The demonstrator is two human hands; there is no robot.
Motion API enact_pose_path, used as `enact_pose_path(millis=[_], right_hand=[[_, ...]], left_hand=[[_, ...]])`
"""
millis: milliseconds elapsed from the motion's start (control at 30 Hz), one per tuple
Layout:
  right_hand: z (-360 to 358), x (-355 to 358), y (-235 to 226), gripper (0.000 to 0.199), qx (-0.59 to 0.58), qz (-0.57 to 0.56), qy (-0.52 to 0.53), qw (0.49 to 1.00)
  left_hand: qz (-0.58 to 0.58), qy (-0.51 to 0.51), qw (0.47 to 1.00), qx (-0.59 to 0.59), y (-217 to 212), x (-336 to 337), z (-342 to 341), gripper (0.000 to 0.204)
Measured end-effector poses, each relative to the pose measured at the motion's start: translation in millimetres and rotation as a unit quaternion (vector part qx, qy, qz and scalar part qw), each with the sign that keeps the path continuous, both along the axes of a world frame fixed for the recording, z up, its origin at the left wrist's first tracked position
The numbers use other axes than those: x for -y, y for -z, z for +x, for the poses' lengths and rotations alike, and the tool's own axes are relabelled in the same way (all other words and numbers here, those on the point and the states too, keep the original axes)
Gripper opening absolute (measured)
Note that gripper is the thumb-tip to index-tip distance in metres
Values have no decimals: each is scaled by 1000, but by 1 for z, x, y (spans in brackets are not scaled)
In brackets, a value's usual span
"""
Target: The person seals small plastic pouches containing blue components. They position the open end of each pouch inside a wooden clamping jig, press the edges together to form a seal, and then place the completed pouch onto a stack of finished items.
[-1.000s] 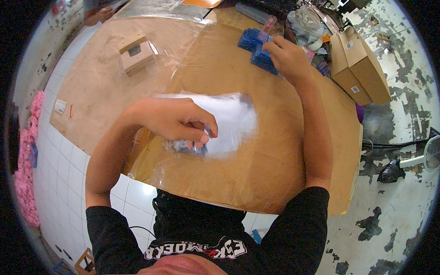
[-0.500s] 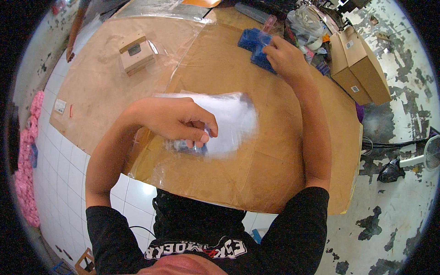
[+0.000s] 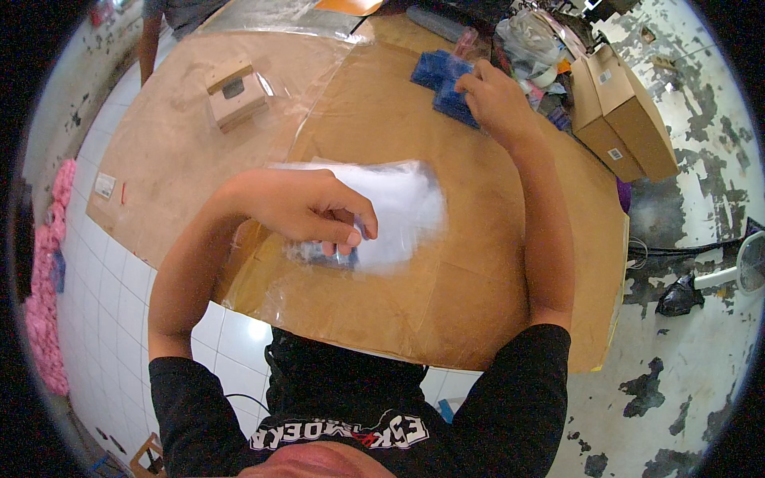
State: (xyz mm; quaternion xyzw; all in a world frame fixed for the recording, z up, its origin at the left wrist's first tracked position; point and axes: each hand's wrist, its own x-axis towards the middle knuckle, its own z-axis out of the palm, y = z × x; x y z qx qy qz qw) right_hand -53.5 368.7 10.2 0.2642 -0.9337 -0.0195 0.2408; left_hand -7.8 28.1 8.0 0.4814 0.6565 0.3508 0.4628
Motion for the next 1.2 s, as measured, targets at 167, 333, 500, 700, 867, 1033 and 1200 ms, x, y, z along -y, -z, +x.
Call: enact_pose_path(millis=[167, 333, 500, 700, 867, 1033, 1200], right_hand=[[3, 6, -1, 28, 11, -20, 0, 1000], [0, 0, -5, 25, -1, -91, -25, 996], [-5, -5, -1, 27, 21, -108, -34, 993], [-8, -9, 2, 21, 0, -176, -84, 981], [-8, -6, -2, 21, -41, -188, -95, 977], [-8, -9, 0, 17, -117, -194, -67, 972], [-7, -16, -17, 17, -262, -210, -21, 942]], left_hand=[[1, 3, 1000, 0, 4, 1, 0, 29], [36, -11, 999, -14, -9, -8, 1, 24], [147, -142, 953, -224, -22, -51, -6, 30], [198, -188, 799, -536, 20, -117, -58, 51], [191, -187, 782, -563, 39, -126, -69, 54], [165, -186, 792, -558, 24, -134, -57, 53], [167, -194, 770, -585, 28, -135, -57, 54]])
